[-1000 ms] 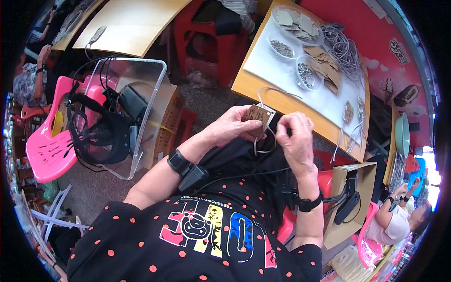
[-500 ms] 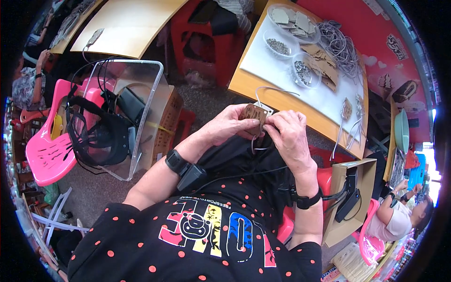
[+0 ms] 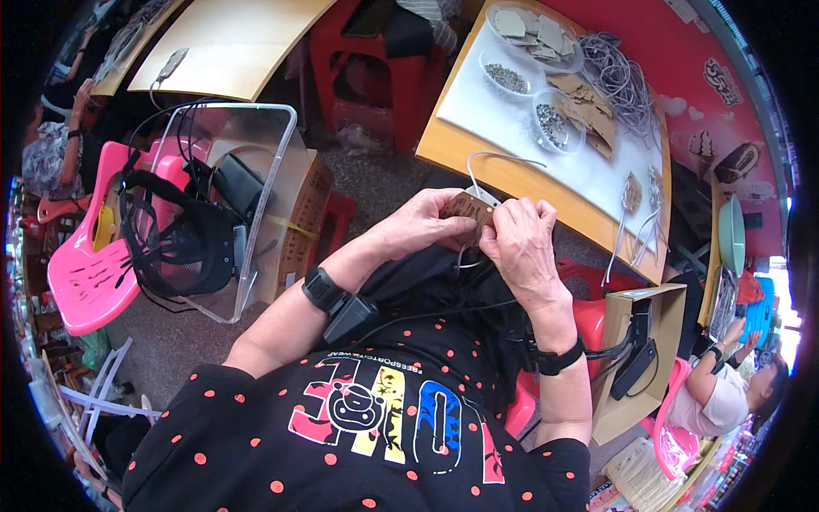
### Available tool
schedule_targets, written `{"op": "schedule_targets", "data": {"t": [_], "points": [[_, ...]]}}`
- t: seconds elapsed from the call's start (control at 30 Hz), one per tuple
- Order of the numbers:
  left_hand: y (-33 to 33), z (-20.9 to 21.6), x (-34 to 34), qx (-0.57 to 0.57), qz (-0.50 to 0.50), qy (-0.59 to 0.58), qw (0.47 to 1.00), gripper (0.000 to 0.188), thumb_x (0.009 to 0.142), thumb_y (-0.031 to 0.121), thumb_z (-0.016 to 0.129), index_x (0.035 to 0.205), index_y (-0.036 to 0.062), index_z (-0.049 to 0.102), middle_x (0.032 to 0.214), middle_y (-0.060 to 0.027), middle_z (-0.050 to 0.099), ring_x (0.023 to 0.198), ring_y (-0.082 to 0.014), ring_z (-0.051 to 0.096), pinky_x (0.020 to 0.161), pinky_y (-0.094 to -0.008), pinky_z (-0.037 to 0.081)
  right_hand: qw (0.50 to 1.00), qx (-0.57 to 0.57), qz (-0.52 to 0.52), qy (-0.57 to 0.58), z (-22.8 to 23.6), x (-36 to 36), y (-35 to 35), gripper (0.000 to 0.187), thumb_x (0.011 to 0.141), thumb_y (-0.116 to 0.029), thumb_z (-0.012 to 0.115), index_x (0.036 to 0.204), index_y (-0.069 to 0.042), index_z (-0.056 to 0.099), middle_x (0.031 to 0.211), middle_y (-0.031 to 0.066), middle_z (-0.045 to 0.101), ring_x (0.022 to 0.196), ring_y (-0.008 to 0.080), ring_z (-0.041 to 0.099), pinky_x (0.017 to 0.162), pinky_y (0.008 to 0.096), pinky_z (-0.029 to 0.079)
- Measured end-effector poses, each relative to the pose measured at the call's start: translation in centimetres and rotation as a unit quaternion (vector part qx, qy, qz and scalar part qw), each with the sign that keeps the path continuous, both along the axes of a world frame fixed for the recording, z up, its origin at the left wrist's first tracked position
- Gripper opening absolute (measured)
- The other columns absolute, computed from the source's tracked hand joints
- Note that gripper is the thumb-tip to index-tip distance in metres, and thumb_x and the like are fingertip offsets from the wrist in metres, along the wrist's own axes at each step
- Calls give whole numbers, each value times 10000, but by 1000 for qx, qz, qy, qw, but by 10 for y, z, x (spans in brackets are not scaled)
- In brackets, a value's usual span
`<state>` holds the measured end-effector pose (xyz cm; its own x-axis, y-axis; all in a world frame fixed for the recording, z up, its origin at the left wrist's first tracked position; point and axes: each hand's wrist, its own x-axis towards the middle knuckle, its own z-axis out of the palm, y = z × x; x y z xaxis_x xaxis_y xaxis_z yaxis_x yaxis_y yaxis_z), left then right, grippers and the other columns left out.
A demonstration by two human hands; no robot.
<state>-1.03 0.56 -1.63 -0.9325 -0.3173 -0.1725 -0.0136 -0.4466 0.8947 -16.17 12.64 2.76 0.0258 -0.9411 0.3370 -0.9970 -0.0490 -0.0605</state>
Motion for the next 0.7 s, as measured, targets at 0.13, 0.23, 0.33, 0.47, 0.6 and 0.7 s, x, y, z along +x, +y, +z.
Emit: {"op": "schedule_targets", "data": {"t": [0.13, 0.23, 0.33, 0.47, 0.6, 0.7], "points": [[2, 5, 0, 6, 5, 0, 1000, 273, 942, 194, 630, 1150, 21, 594, 1003, -27, 666, 850, -94, 640, 777, -268, 552, 999, -34, 2, -22, -7, -2, 2, 176, 726, -76, 677, 856, -78, 559, 809, 68, 540, 827, 241, 551, 828, 392, 354], [2, 6, 0, 15, 5, 10, 1000, 280, 943, 197, 628, 1158, 22, 589, 1011, -34, 668, 853, -103, 649, 777, -274, 557, 993, -60, 4, -101, -7, -3, 5, 159, 731, -55, 664, 841, -83, 553, 808, 64, 541, 818, 245, 548, 839, 394, 360], [1, 4, 1, 55, 14, 19, 998, 290, 941, 194, 629, 1170, 23, 582, 1024, -47, 670, 875, -117, 659, 777, -284, 566, 986, -73, 5, -148, 1, -4, 8, 140, 743, -42, 649, 833, -74, 546, 814, 69, 547, 821, 259, 548, 835, 389, 380], [1, 4, 1, 60, 6, 27, 998, 305, 946, 194, 619, 1191, 20, 566, 1050, -67, 673, 911, -147, 674, 789, -301, 575, 975, -46, 14, -217, 3, -2, 11, 161, 753, -40, 671, 863, -50, 554, 849, 81, 572, 814, 270, 550, 765, 375, 432], [-1, 3, 1, 64, 7, 16, 998, 335, 945, 209, 618, 1214, 22, 550, 1080, -91, 669, 927, -194, 687, 802, -327, 579, 837, -59, -27, -543, -2, 7, 16, 96, 873, -61, 639, 905, -14, 562, 945, 42, 621, 769, 135, 534, 703, 260, 443], [-1, 5, 2, 93, 25, 22, 995, 350, 941, 214, 622, 1227, 28, 542, 1099, -109, 665, 929, -222, 691, 805, -345, 582, 721, -67, -68, -687, 3, 9, 16, 119, 943, -95, 605, 999, 9, 594, 976, 15, 633, 756, 57, 505, 685, 191, 422]]}}
